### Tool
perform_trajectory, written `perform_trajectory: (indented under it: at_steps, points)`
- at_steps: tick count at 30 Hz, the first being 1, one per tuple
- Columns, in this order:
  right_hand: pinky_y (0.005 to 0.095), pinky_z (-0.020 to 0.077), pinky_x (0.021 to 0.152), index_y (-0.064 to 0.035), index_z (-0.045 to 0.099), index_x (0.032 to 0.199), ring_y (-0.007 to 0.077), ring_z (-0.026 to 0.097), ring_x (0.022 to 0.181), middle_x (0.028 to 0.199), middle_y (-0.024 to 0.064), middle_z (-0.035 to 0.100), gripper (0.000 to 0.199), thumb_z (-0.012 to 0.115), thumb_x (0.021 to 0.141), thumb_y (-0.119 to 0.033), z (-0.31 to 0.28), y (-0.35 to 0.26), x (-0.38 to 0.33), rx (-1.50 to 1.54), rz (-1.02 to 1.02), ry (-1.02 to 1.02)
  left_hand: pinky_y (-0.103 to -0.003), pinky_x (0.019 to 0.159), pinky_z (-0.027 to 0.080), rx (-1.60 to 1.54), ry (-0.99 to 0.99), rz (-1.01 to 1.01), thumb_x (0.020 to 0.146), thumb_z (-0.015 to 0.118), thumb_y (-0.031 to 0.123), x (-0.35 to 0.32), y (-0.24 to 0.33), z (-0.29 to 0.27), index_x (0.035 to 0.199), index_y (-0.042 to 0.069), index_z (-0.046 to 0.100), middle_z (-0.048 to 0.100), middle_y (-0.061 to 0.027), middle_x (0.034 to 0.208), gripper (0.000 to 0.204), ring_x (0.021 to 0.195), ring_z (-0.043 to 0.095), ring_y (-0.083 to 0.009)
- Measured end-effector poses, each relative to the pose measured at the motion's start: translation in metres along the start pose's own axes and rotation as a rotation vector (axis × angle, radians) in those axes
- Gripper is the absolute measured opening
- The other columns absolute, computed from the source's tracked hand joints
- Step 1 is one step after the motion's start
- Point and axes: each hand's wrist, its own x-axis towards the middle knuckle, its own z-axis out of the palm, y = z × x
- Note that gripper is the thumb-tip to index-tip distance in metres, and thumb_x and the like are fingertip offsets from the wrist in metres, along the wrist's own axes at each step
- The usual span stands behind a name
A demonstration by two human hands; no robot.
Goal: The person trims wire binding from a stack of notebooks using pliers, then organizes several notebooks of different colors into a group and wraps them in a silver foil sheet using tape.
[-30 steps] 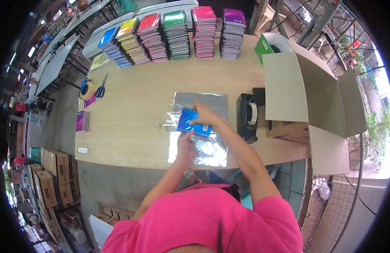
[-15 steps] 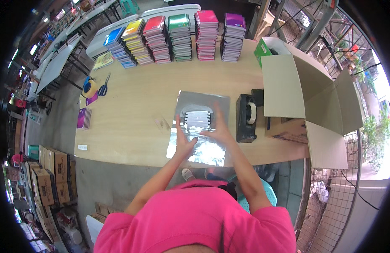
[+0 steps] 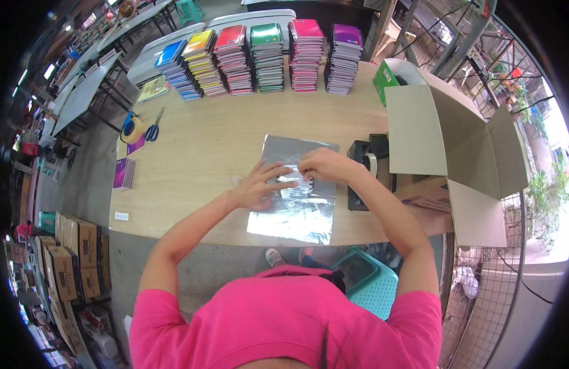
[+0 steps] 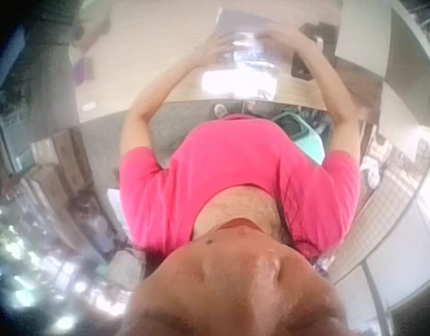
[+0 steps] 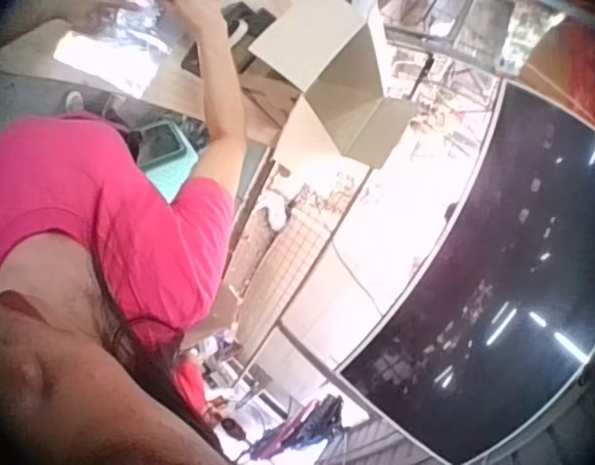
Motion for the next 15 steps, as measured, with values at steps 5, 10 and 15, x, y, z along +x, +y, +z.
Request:
perform_trajectory:
  at_steps: [5, 10, 15]
  points:
    - [0.0436, 0.0450, 0.090, -0.0102, 0.064, 0.076, 0.0301, 0.050, 0.114, 0.122, 0.0061, 0.055, 0.015, 0.077, 0.070, -0.014, 0.019, -0.005, 0.008, -0.145, -0.096, 0.259, -0.061, 0.117, 0.019, 0.062, -0.190, 0.028, 0.061, 0.080, 0.021, 0.014, -0.009, -0.009, 0.147, 0.048, 0.038, 0.022, -0.0076, 0.162, 0.099, 0.147, 0.026, -0.0332]
    - [0.0460, 0.0415, 0.104, -0.0140, 0.055, 0.122, 0.0343, 0.043, 0.132, 0.145, 0.0145, 0.040, 0.061, 0.083, 0.068, -0.019, 0.075, 0.024, 0.009, 0.229, 0.057, 0.539, -0.064, 0.117, 0.017, 0.075, -0.181, -0.020, 0.061, 0.081, 0.022, 0.012, 0.002, -0.010, 0.146, 0.048, 0.040, 0.019, -0.0083, 0.163, 0.098, 0.149, 0.020, -0.0345]
    - [0.0421, 0.0425, 0.104, -0.0135, 0.013, 0.157, 0.0303, 0.048, 0.129, 0.154, 0.0173, 0.029, 0.116, 0.088, 0.068, -0.020, 0.111, 0.037, 0.011, 0.797, 0.331, 0.620, -0.063, 0.117, 0.009, -0.080, 0.231, -0.078, 0.063, 0.082, 0.020, -0.004, 0.015, 0.026, 0.138, 0.039, 0.050, 0.024, -0.0103, 0.159, 0.084, 0.147, 0.023, -0.0363]
